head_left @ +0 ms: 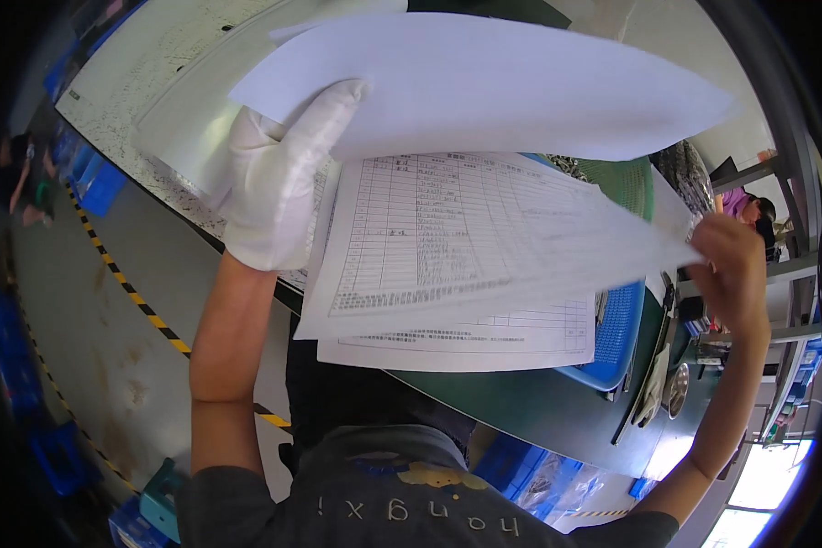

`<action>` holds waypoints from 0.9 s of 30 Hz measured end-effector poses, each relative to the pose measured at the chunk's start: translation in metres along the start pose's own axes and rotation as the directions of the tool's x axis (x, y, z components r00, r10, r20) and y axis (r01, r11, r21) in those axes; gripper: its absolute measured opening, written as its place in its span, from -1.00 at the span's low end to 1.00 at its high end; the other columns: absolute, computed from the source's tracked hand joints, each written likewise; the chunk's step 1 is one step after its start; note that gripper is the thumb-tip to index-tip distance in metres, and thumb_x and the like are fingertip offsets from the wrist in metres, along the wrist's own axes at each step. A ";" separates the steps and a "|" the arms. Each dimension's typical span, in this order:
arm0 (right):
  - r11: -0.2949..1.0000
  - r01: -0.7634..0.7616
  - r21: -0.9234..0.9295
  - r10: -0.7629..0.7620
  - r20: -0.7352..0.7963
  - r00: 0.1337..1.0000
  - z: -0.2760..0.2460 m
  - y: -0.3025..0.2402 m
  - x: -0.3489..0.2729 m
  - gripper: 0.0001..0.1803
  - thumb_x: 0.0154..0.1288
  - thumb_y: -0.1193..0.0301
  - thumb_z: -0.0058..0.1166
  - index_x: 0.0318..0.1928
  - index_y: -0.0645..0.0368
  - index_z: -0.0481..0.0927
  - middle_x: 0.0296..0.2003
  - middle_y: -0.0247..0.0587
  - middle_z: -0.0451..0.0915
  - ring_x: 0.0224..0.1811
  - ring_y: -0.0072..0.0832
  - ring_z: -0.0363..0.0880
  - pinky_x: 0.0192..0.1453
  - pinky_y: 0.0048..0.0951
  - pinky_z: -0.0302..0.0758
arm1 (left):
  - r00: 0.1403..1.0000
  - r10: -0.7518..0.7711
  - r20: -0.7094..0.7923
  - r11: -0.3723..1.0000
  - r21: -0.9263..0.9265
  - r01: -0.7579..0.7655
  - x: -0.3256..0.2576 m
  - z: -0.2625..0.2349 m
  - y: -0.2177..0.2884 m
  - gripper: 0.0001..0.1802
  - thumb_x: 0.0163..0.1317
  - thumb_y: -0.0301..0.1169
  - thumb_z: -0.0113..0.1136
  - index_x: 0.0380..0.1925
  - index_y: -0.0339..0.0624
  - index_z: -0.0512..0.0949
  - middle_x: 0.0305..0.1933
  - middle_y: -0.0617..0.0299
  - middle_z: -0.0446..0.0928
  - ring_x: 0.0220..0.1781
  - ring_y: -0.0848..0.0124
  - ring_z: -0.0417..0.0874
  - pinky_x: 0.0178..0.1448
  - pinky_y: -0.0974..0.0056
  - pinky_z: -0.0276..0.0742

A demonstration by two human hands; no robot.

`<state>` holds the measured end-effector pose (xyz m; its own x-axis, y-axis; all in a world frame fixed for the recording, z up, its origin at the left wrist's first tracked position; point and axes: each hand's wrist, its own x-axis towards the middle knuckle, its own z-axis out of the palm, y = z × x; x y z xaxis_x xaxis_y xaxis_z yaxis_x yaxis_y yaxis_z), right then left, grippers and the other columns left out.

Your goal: Measure the length and width of small metal pins using a digital micrometer and a caliper, then record the data.

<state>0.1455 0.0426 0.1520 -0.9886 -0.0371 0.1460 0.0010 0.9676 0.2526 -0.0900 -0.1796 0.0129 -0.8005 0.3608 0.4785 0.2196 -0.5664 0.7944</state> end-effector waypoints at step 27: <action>0.987 -0.148 -0.062 0.152 0.056 0.987 0.064 -0.065 -0.072 -0.64 -0.36 0.49 0.22 -0.39 0.20 0.51 -0.49 -0.23 0.47 -0.44 -0.30 0.45 -0.33 -0.32 0.38 | 0.945 -0.105 -0.311 0.994 -0.021 0.103 -0.013 -0.003 -0.032 -0.87 0.04 -0.48 0.19 -0.42 -0.33 0.57 -0.39 0.26 0.55 -0.38 0.61 0.49 -0.28 0.51 0.40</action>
<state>0.2066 -0.0015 0.0636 -0.9839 0.1239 0.1290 0.1566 0.9450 0.2871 -0.0879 -0.1683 -0.0199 -0.9525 0.1700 0.2528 0.1240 -0.5416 0.8315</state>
